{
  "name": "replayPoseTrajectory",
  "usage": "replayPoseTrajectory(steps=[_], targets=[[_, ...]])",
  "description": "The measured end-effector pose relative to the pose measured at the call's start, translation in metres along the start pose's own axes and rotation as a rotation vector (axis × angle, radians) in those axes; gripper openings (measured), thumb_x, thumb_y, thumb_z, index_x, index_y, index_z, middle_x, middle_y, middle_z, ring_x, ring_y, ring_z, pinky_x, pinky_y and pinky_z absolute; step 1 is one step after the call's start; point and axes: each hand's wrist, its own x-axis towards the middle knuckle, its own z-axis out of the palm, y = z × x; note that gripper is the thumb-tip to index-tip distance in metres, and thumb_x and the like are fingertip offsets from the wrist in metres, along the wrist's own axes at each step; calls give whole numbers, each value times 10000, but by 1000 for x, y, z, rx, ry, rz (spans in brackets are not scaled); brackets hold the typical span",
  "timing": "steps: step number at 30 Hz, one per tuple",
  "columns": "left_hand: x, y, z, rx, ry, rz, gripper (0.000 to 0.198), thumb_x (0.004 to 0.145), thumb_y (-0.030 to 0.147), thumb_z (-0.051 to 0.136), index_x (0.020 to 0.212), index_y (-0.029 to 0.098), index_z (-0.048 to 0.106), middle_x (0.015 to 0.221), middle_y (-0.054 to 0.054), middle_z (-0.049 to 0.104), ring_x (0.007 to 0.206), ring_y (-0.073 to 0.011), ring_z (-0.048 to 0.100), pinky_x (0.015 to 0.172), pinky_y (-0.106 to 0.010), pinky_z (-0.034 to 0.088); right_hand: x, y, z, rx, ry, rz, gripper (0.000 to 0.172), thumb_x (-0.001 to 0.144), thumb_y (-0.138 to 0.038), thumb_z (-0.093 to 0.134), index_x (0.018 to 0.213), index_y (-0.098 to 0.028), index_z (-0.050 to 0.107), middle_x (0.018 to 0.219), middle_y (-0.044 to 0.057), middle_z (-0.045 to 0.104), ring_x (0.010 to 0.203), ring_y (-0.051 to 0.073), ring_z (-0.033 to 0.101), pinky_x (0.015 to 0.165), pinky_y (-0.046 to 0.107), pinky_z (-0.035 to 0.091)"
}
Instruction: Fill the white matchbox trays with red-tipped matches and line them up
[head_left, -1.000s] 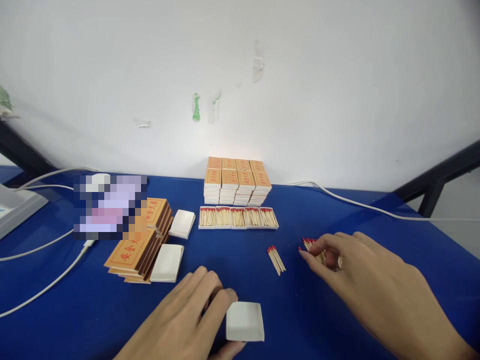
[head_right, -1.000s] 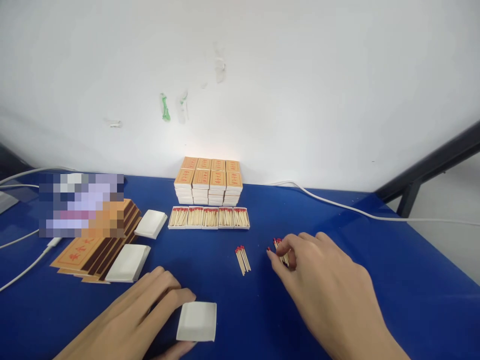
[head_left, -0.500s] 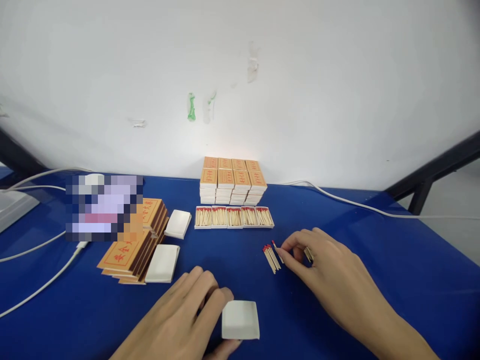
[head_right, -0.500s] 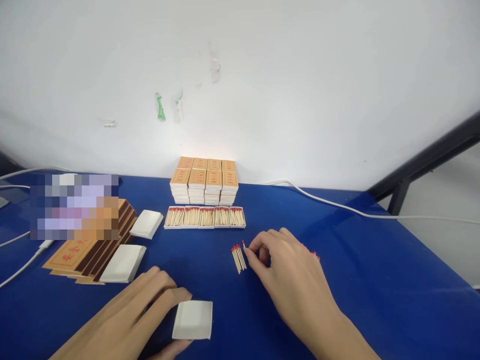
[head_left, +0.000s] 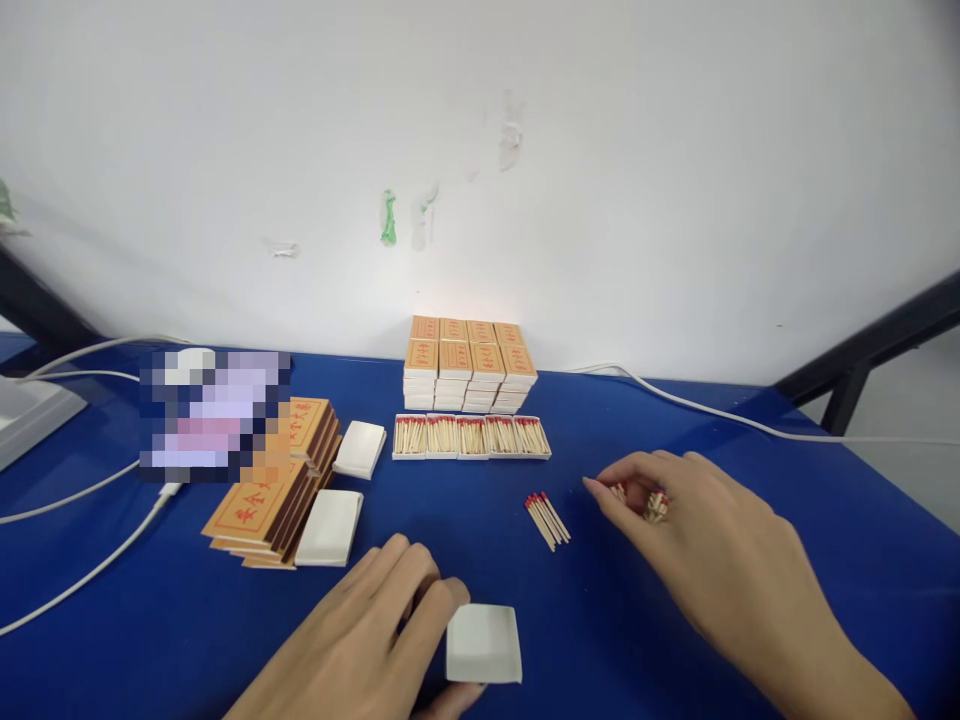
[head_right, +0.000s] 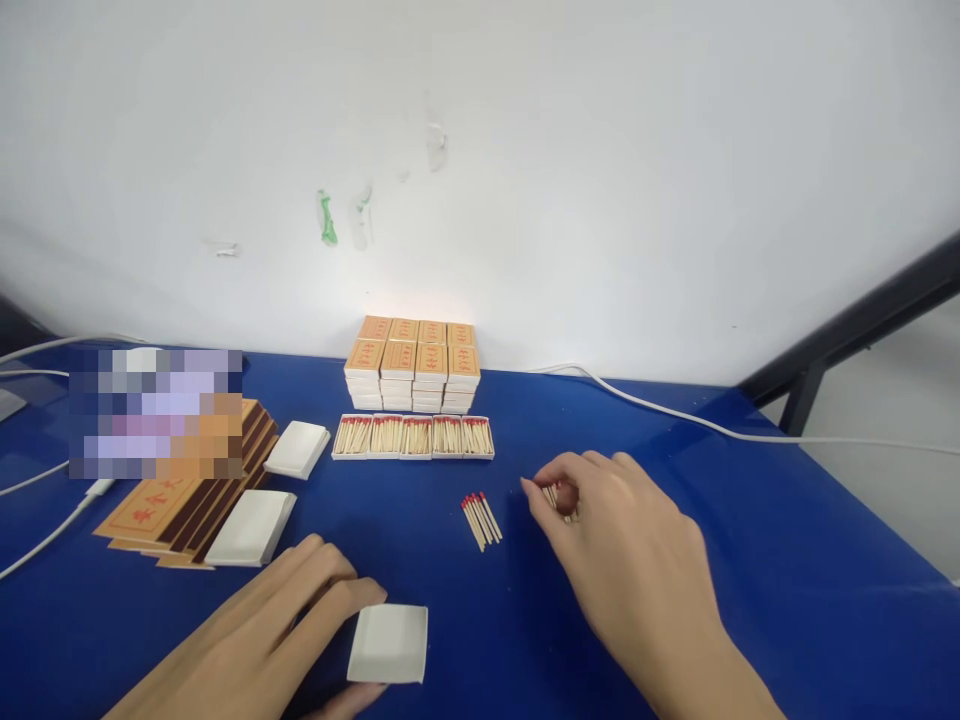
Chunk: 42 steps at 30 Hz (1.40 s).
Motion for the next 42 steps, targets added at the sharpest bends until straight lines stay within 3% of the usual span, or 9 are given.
replayPoseTrajectory(steps=[4, 14, 22, 29, 35, 42], targets=[[0, 0, -2, 12, -27, 12, 142, 1122, 283, 635, 1251, 228, 615, 1037, -56, 749, 915, -286, 816, 874, -446, 731, -3, 6, 3, -110, 33, -32, 398, 1006, -593, 558, 829, -311, 777, 771, 103, 727, 850, 351, 693, 525, 344, 336], [2, 0, 0, 18, -24, 17, 152, 1130, 287, 627, 1266, 221, 615, 1038, -57, 757, 923, -279, 823, 896, -439, 735, -8, 8, 3, -183, 31, -48, 484, 1046, -599, 434, 752, -310, 687, 755, 116, 700, 821, 360, 652, 533, 350, 285], [0, 2, -2, 18, -14, 22, 136, 1157, 290, 566, 1257, 218, 623, 1039, -69, 759, 933, -287, 827, 872, -434, 734, -5, -1, 2, -69, -93, -19, 348, 981, -550, 575, 802, -317, 761, 765, 69, 725, 827, 327, 709, 544, 353, 379], [0, 2, -1, 29, 34, 18, 148, 1181, 305, 538, 1256, 218, 632, 1058, -69, 769, 969, -272, 834, 889, -384, 724, -6, -6, 6, -1, -89, -19, 392, 1022, -606, 575, 861, -330, 802, 800, 51, 738, 789, 294, 723, 571, 359, 432], [0, 2, 2, 15, 31, 14, 155, 1174, 315, 546, 1255, 220, 638, 1041, -64, 764, 953, -275, 830, 887, -395, 724, -7, -9, 7, 92, -145, -29, 290, 1019, -582, 671, 929, -362, 839, 844, 10, 776, 871, 287, 756, 702, 388, 516], [-2, 2, 0, 16, 6, 8, 148, 1147, 299, 593, 1268, 221, 629, 1049, -61, 759, 941, -278, 825, 914, -428, 729, -6, -17, 9, 33, -195, -11, 275, 1031, -546, 691, 904, -342, 824, 853, 10, 782, 880, 283, 754, 691, 390, 500]])
